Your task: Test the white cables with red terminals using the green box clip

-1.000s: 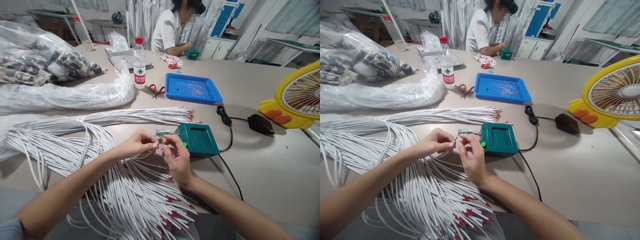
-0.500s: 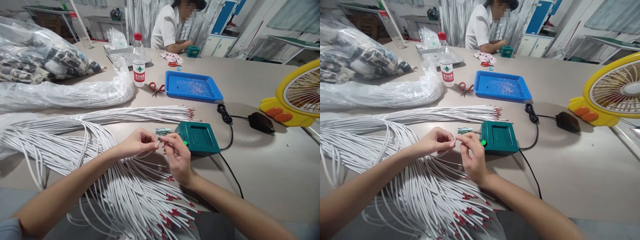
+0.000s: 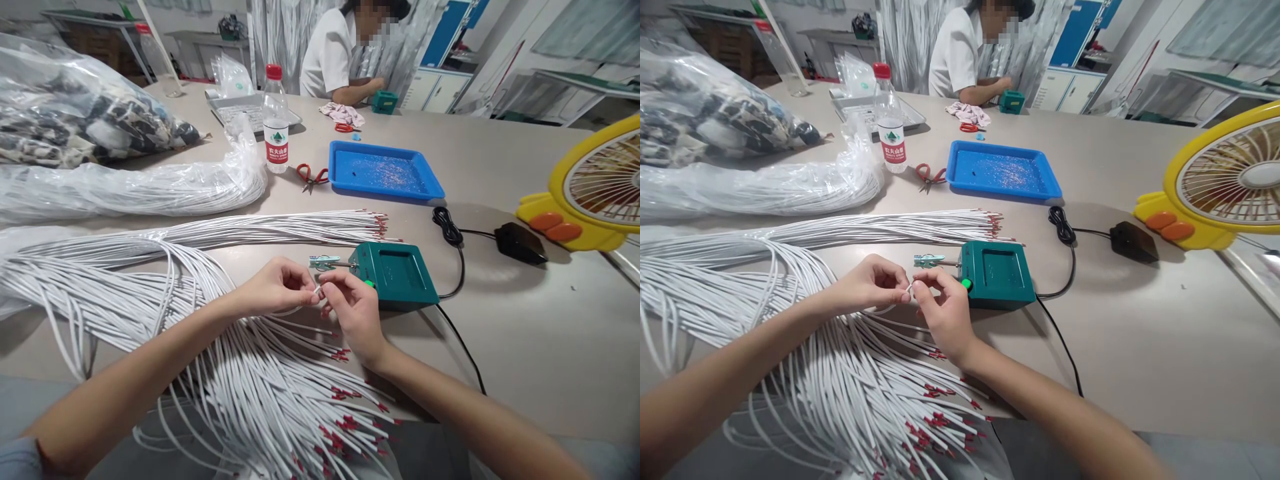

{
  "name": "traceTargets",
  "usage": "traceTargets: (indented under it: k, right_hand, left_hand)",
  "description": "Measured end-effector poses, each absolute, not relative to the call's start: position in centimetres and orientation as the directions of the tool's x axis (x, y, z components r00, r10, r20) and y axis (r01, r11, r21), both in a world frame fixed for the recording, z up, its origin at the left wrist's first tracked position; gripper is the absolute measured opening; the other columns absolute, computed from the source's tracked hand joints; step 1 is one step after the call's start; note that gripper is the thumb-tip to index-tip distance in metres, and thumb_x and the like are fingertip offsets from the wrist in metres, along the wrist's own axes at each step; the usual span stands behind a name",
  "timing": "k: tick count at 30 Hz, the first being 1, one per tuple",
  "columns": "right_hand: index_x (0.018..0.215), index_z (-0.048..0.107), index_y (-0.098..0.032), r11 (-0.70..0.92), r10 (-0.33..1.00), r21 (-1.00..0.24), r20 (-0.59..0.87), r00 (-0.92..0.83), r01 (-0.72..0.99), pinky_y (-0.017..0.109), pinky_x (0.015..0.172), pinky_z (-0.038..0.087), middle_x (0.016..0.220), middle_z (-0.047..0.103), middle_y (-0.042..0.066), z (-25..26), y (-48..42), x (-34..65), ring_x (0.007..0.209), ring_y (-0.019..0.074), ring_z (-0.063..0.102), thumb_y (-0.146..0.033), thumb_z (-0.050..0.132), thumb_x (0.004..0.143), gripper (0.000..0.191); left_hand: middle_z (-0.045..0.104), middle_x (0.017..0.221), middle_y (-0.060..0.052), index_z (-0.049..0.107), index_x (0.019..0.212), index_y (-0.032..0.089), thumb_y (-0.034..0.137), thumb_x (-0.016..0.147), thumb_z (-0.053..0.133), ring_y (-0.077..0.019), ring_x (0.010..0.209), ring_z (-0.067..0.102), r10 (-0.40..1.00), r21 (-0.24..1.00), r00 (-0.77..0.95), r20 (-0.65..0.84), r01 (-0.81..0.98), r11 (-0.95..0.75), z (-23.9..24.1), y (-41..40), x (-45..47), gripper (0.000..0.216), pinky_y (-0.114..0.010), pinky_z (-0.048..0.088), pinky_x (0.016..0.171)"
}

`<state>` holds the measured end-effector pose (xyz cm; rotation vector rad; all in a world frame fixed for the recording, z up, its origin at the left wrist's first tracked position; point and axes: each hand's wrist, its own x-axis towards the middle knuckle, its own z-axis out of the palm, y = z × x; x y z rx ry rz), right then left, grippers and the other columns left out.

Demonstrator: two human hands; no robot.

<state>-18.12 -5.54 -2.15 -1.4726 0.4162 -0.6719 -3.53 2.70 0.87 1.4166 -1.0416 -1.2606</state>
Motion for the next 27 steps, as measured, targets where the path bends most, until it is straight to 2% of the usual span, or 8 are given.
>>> traceTargets:
  k: [4,10,13,15,17,20,22,27]
  right_hand:
    - [0.074,0.057,-0.015,-0.046,-0.652,-0.993,0.114,0.75,0.11,0.017,0.04,0.039,0.061,0.053,-0.001,-1.7,-5.6,-18.0,0.044,0.0061,0.044,-0.032,0.06,0.081,0.018]
    - [0.066,0.051,-0.016,-0.117,-0.627,-0.987,0.158,0.763,0.108,0.019,0.042,0.033,0.058,0.047,-0.003,-1.9,-5.8,-18.1,0.046,0.0066,0.041,-0.025,0.055,0.081,0.018]
    - [0.071,0.05,-0.017,-0.089,-0.628,-0.986,0.163,0.761,0.138,0.019,0.043,0.036,0.064,0.048,-0.002,-2.3,-5.8,-18.2,0.049,0.0075,0.043,-0.027,0.051,0.084,0.017]
    - [0.086,0.054,-0.018,-0.09,-0.642,-0.984,0.173,0.747,0.151,0.02,0.046,0.04,0.075,0.052,0.001,-2.4,-5.8,-18.3,0.058,0.01,0.049,-0.03,0.051,0.085,0.012]
    - [0.096,0.055,-0.019,-0.133,-0.639,-0.98,0.199,0.743,0.148,0.021,0.051,0.043,0.084,0.054,0.003,-2.3,-5.8,-18.2,0.069,0.0127,0.053,-0.03,0.053,0.085,0.016]
    - [0.085,0.057,-0.019,-0.22,-0.598,-0.963,0.257,0.759,0.153,0.021,0.054,0.043,0.083,0.054,0.003,-2.0,-5.8,-18.0,0.074,0.0134,0.053,-0.027,0.055,0.085,0.009]
    - [0.077,0.056,-0.018,-0.261,-0.58,-0.951,0.289,0.762,0.162,0.02,0.054,0.042,0.079,0.052,0.002,-1.9,-5.9,-17.9,0.072,0.0128,0.052,-0.026,0.053,0.086,0.012]
    - [0.078,0.054,-0.018,-0.257,-0.552,-0.948,0.302,0.777,0.187,0.021,0.055,0.044,0.077,0.05,0.001,-2.1,-6.1,-17.9,0.065,0.011,0.052,-0.027,0.051,0.089,0.015]
  left_hand:
    - [0.044,0.043,0.004,0.057,0.061,0.009,0.034,0.066,0.073,-0.0042,0.038,0.039,-0.969,0.975,0.113,-0.219,-0.008,-0.221,0.6,2.8,-3.5,0.03,-0.015,0.026,0.037]
    - [0.046,0.046,0.003,0.056,0.063,0.009,0.035,0.069,0.071,-0.0051,0.039,0.041,-0.973,0.983,0.143,-0.179,-0.004,-0.181,0.4,2.7,-3.3,0.031,-0.016,0.03,0.039]
    - [0.045,0.047,0.003,0.054,0.062,0.01,0.035,0.069,0.07,-0.0053,0.039,0.041,-0.973,0.986,0.167,-0.162,-0.001,-0.164,0.4,2.7,-3.2,0.031,-0.017,0.03,0.039]
    - [0.045,0.047,0.003,0.054,0.063,0.01,0.035,0.069,0.071,-0.0054,0.039,0.041,-0.971,0.984,0.162,-0.173,-0.003,-0.176,0.4,2.8,-3.2,0.031,-0.017,0.029,0.039]
    - [0.046,0.047,0.003,0.055,0.064,0.01,0.035,0.07,0.071,-0.0052,0.039,0.04,-0.973,0.983,0.145,-0.18,-0.001,-0.182,0.3,2.8,-3.2,0.03,-0.017,0.029,0.039]
    - [0.046,0.047,0.003,0.056,0.065,0.009,0.036,0.07,0.071,-0.0049,0.041,0.038,-0.982,0.986,0.09,-0.168,0.002,-0.169,0.0,2.8,-3.2,0.031,-0.016,0.027,0.04]
    - [0.045,0.049,0.003,0.057,0.065,0.008,0.037,0.071,0.07,-0.0049,0.043,0.037,-0.987,0.988,0.049,-0.154,0.005,-0.154,-0.2,2.8,-3.2,0.032,-0.017,0.026,0.041]
    - [0.044,0.054,0.002,0.064,0.077,0.007,0.041,0.082,0.058,-0.0056,0.048,0.033,-0.991,0.991,-0.053,-0.121,-0.072,-0.117,0.0,2.9,-3.0,0.035,-0.018,0.024,0.044]
